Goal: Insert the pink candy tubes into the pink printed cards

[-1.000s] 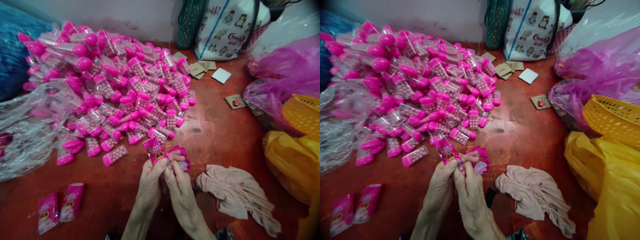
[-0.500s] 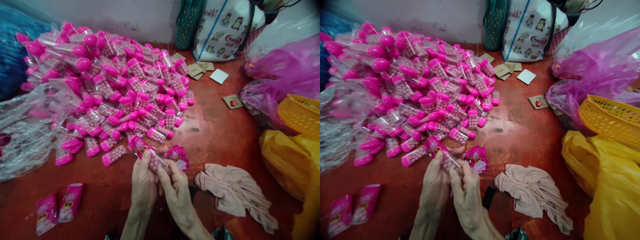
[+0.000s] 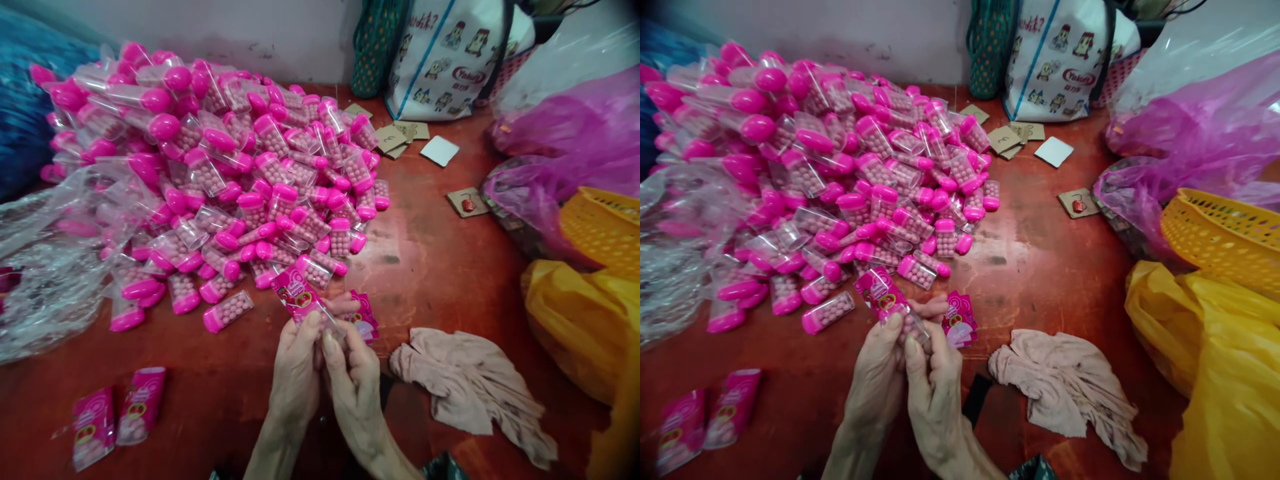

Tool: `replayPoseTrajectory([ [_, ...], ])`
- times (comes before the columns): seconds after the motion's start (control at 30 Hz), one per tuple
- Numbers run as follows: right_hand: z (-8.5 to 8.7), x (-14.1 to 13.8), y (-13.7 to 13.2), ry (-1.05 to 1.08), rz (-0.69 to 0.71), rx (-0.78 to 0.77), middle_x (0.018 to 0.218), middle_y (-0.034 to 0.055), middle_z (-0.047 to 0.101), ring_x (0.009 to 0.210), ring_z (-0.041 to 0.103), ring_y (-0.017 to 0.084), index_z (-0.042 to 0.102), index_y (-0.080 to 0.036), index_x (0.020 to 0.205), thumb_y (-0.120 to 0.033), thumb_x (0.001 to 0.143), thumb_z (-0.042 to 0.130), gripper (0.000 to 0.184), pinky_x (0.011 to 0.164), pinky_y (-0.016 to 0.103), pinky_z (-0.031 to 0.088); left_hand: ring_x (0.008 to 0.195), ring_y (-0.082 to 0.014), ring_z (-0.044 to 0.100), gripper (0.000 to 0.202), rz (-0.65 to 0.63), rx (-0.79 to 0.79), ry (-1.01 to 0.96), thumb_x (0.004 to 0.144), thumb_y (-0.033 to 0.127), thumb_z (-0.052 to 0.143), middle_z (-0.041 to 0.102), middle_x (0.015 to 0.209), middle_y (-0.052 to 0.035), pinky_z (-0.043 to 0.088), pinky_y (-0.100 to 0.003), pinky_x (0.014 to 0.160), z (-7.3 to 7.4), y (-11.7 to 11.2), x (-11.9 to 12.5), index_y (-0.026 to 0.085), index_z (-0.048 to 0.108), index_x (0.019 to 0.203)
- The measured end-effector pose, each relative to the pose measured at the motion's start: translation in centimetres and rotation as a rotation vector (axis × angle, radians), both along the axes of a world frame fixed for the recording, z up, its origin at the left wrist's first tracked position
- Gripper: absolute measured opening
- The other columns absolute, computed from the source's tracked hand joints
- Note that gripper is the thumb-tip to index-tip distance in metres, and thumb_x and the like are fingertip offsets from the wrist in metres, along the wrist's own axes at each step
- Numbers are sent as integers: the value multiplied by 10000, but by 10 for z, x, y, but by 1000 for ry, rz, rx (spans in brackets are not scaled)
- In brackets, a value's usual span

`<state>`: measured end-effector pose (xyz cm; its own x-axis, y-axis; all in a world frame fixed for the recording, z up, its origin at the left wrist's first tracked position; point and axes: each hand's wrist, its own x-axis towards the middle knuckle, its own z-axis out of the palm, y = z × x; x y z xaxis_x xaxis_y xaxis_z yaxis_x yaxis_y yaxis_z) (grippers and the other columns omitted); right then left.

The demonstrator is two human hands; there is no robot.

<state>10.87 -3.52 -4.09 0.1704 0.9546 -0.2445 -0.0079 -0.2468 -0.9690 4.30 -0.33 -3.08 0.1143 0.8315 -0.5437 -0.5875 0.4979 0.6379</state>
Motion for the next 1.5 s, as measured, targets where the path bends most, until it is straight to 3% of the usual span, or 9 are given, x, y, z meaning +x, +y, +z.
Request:
replayPoseTrajectory([
  [0.17,-2,-3,5,572,22,-85,502,-92,377,327,245,28,464,-188,749,-371,904,411,246,325,155,206,600,-162,625,381,28,19,-5,803,414,524,701,824,-94,512,-276,583,2,4,-9,161,624,1069],
  [0.3,-3,-9,4,710,12,-105,525,-82,435,310,244,14,471,-180,762,-369,897,433,236,313,148,216,339,-116,481,460,-3,-15,23,784,472,521,506,392,31,474,-244,412,1,3,-11,124,618,1070],
  [0.37,-3,-10,3,689,5,-108,495,-88,412,306,246,15,467,-177,733,-375,893,438,256,309,147,211,269,-87,385,484,-16,-35,50,787,490,506,393,324,74,426,-213,352,0,0,-10,119,614,1078],
  [0.47,-2,-11,2,576,-21,-106,475,-89,384,318,254,24,475,-176,730,-383,892,429,267,308,146,204,269,-55,335,418,18,-10,140,813,419,506,463,375,58,366,-173,328,-1,-2,-7,126,610,1092],
  [0.7,-6,-8,-9,-84,-152,-37,844,74,615,754,570,185,556,-161,1018,-352,869,452,263,648,288,464,581,-147,605,386,-37,73,141,848,319,471,707,870,-101,468,-242,550,1,-3,1,153,544,1189],
  [0.9,-6,-2,-4,113,-70,4,596,-23,544,447,494,89,577,-185,910,-314,884,459,177,404,188,388,279,-54,389,251,-96,-13,91,789,339,557,595,538,10,282,-165,259,-1,-1,-3,156,636,942],
  [1.1,0,4,4,227,-53,65,536,-52,543,334,450,45,550,-177,779,-270,883,476,158,329,145,354,236,-40,388,339,-125,-27,-93,709,437,630,353,432,81,262,-129,238,-13,-6,-8,149,514,574],
  [1.33,-1,6,5,53,-3,42,546,-40,532,372,479,66,556,-166,828,-278,896,441,175,363,167,381,333,-55,365,460,-166,27,-118,660,506,649,429,486,49,333,-163,271,-8,5,-11,122,639,913],
  [1.5,-6,9,3,-166,129,99,565,-35,515,419,475,86,564,-167,927,-230,906,396,180,430,197,383,415,-62,430,259,-30,78,-53,726,277,646,625,672,-45,369,-161,334,-13,10,-15,115,649,929],
])
